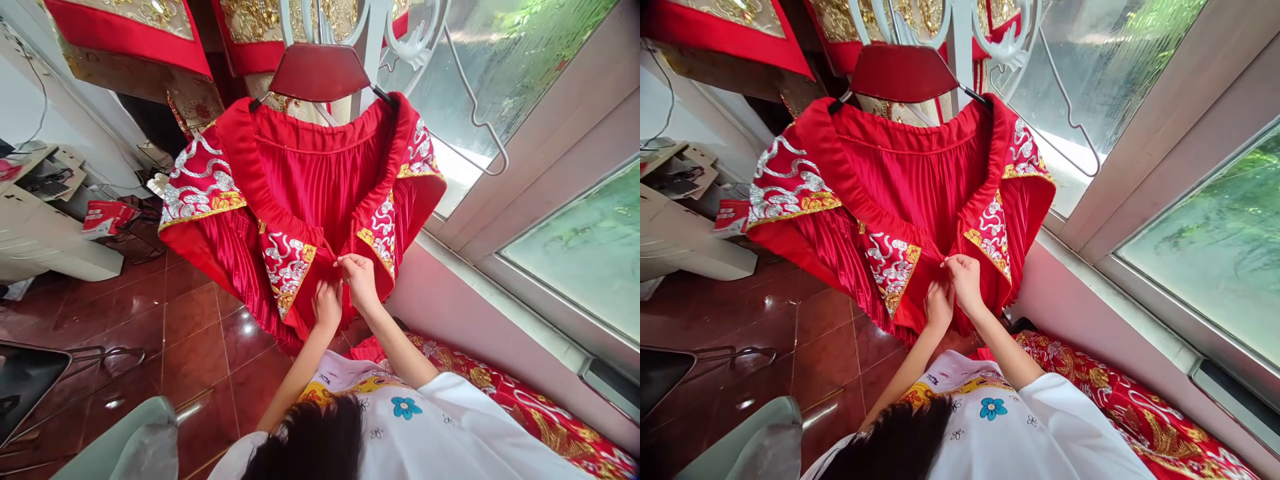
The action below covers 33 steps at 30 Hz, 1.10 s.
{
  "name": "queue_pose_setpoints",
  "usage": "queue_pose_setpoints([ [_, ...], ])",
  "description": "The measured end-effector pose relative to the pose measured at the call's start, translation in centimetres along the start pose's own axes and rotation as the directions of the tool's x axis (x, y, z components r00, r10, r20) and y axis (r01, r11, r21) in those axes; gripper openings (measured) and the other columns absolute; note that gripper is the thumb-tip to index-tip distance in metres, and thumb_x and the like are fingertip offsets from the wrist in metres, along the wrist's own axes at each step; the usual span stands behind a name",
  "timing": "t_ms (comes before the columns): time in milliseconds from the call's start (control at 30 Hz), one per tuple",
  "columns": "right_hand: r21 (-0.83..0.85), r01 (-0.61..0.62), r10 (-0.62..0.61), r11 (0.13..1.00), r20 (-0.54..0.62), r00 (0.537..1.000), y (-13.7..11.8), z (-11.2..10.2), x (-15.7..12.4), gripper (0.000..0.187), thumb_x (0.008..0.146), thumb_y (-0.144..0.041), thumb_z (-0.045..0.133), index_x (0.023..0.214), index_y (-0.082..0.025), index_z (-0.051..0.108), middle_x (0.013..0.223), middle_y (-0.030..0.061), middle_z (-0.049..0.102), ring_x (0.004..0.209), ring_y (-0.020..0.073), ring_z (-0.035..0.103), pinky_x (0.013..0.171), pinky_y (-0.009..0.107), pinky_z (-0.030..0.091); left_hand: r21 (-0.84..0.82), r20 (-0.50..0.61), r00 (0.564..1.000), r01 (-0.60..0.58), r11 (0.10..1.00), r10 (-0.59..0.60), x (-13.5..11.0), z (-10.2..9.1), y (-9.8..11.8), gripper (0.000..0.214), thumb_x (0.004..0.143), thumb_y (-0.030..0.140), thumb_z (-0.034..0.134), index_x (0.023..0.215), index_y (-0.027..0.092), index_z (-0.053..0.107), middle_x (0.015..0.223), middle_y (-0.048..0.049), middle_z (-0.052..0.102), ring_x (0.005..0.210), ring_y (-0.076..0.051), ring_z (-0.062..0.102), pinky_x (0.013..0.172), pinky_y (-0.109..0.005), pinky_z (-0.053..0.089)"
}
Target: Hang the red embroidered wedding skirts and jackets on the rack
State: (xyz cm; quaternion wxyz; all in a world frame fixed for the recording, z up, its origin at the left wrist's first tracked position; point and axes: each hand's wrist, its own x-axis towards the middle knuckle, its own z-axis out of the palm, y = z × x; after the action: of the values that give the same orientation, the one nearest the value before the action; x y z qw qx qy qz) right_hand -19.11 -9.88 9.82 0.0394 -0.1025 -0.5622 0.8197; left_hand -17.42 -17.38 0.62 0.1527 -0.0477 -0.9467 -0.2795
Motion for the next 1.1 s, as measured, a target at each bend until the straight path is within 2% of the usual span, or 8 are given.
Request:
queue_pose_setpoints([
  [233,0.084,0.071,-0.068,0.994,-0.036,0.997,-0.7,0.7,-0.5,0.017,0.058,-0.031,0.058,0.055,-0.015,0.057,0.051,-0.0032,0.048,0.043,0.0037,0.026,0.044,0.023,0.016,-0.004,-0.02,1.0,0.001,1.0,-0.001,-0.3,0.0,0.0,0.026,0.093,0.023,0.039,0.092,0.015,0.064,0.089,-0.0101,0.066,0.085,-0.022,0.06,0.073,-0.033,0.047],
  [467,0.142,0.151,-0.15,0.978,-0.017,0.989,-1.8,1.6,-0.5,0.017,0.066,-0.031,0.058,0.058,-0.015,0.057,0.041,-0.0078,0.032,0.042,0.0044,0.021,0.043,0.023,0.014,-0.058,-0.038,0.999,-0.005,0.998,0.003,0.0,-0.3,0.4,0.025,0.092,0.022,0.041,0.086,0.014,0.065,0.084,-0.011,0.067,0.08,-0.023,0.063,0.071,-0.033,0.047],
  [667,0.159,0.193,-0.195,0.968,-0.004,0.981,-2.5,2.2,-0.4,0.018,0.068,-0.03,0.058,0.057,-0.016,0.054,0.042,-0.0075,0.033,0.042,0.005,0.022,0.043,0.023,0.015,-0.134,-0.067,0.997,-0.041,0.99,0.032,0.3,-0.8,0.4,0.022,0.091,0.018,0.042,0.09,0.017,0.064,0.084,-0.0085,0.068,0.081,-0.021,0.064,0.072,-0.03,0.047],
  [867,0.174,0.225,-0.226,0.959,-0.014,0.974,-3.6,3.1,-0.4,0.018,0.067,-0.032,0.058,0.059,-0.016,0.056,0.046,-0.006,0.039,0.043,0.0048,0.024,0.044,0.023,0.017,-0.196,-0.08,0.996,-0.056,0.979,0.041,1.0,-1.0,0.3,0.022,0.089,0.016,0.042,0.081,0.018,0.062,0.079,-0.0074,0.066,0.076,-0.02,0.063,0.07,-0.029,0.048],
  [1100,0.17,0.276,-0.28,0.946,-0.003,0.96,-4.7,4.0,0.3,0.017,0.064,-0.028,0.057,0.054,-0.015,0.055,0.043,-0.0058,0.04,0.042,0.0039,0.025,0.043,0.022,0.017,-0.28,-0.124,0.992,-0.025,0.96,-0.01,0.8,-0.6,0.7,0.023,0.085,0.007,0.04,0.087,0.016,0.061,0.088,-0.0118,0.066,0.083,-0.022,0.064,0.072,-0.031,0.049],
])
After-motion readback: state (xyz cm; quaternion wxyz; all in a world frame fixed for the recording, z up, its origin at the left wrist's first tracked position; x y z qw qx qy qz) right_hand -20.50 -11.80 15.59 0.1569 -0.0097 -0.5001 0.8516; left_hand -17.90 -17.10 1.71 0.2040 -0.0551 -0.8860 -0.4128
